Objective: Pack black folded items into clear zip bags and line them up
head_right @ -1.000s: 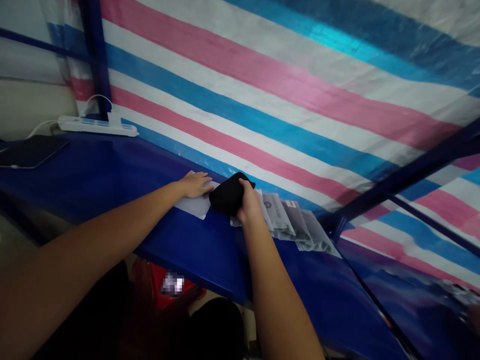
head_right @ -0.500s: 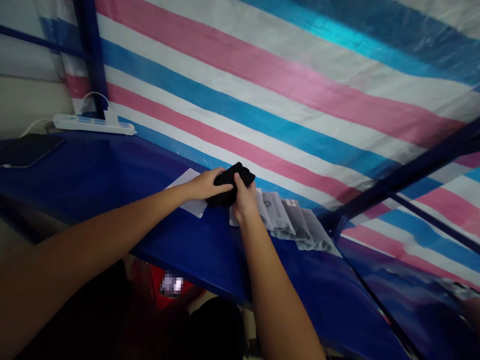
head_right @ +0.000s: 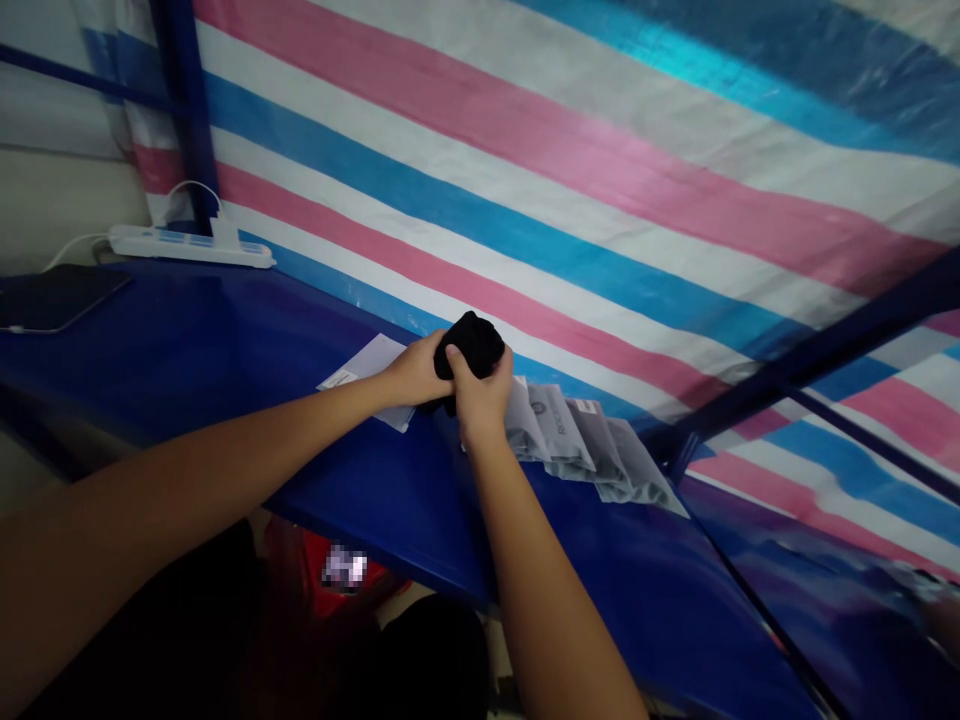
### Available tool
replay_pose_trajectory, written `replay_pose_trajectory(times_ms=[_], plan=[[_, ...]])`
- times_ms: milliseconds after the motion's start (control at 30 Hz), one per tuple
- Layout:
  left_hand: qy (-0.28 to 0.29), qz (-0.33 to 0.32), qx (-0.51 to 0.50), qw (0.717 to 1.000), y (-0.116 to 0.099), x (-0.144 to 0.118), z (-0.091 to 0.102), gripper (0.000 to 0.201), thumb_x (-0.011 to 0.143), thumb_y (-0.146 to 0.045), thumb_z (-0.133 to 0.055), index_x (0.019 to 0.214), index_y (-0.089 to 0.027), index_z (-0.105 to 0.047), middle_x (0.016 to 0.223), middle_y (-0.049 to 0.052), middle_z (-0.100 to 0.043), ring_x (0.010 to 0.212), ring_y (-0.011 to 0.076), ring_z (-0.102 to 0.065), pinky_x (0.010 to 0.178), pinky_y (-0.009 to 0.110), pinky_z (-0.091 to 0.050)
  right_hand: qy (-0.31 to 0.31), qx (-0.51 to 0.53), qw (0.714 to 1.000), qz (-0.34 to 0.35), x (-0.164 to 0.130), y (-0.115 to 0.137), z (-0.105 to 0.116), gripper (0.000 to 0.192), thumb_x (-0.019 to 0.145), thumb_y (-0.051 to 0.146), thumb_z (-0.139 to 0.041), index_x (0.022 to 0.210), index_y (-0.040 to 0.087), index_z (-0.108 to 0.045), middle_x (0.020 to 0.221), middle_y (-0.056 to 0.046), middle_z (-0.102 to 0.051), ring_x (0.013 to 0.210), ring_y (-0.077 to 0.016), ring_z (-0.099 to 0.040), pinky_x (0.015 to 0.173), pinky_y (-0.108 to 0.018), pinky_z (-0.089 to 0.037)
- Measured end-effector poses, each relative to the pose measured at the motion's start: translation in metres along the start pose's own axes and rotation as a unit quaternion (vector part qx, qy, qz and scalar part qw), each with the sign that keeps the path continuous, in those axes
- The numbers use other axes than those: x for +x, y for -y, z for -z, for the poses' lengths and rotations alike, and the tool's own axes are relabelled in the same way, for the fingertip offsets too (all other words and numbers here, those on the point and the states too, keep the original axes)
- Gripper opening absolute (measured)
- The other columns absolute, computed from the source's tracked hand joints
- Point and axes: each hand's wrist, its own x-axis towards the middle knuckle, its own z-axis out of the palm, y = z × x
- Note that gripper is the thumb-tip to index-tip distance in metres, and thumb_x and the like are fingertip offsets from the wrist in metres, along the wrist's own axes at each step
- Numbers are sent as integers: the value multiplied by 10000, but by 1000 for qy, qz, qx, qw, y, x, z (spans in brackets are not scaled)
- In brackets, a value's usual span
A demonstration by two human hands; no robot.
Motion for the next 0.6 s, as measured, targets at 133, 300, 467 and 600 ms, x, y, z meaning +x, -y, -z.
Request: replay_pose_trajectory(times_ms=[133, 300, 467, 600], plan=[[5, 12, -21, 1000, 2, 1, 1, 581, 728, -438, -725, 1220, -196, -533, 1129, 128, -665, 1001, 302, -645, 817, 452, -547, -5, 14, 999, -35, 2, 1, 2, 572, 661, 246, -804, 1192, 257, -590, 1105, -24, -663, 1019, -167, -650, 888, -310, -564], [-4, 17, -73, 997, 8, 4, 0, 612, 731, -433, -723, 1264, -203, -529, 1188, 121, -658, 1042, 283, -642, 846, 432, -550, 39, 54, 988, -141, 8, 3, 6, 515, 660, 333, -839, 1107, 156, -653, 1036, -93, -711, 975, -236, -691, 887, -375, -586], [2, 8, -97, 995, 10, 5, -1, 615, 745, -409, -704, 1297, -209, -523, 1232, 123, -645, 1078, 283, -638, 864, 430, -553, 105, 93, 967, -213, 9, 10, 9, 460, 687, 340, -842, 1061, 116, -697, 1041, -133, -728, 995, -278, -701, 930, -415, -577], [6, 4, -105, 994, 9, 5, -1, 605, 741, -388, -703, 1296, -218, -531, 1231, 124, -648, 1079, 285, -640, 866, 432, -557, 124, 109, 961, -222, 7, 13, 10, 465, 711, 320, -827, 1113, 133, -686, 1074, -129, -721, 1027, -277, -693, 949, -417, -570]])
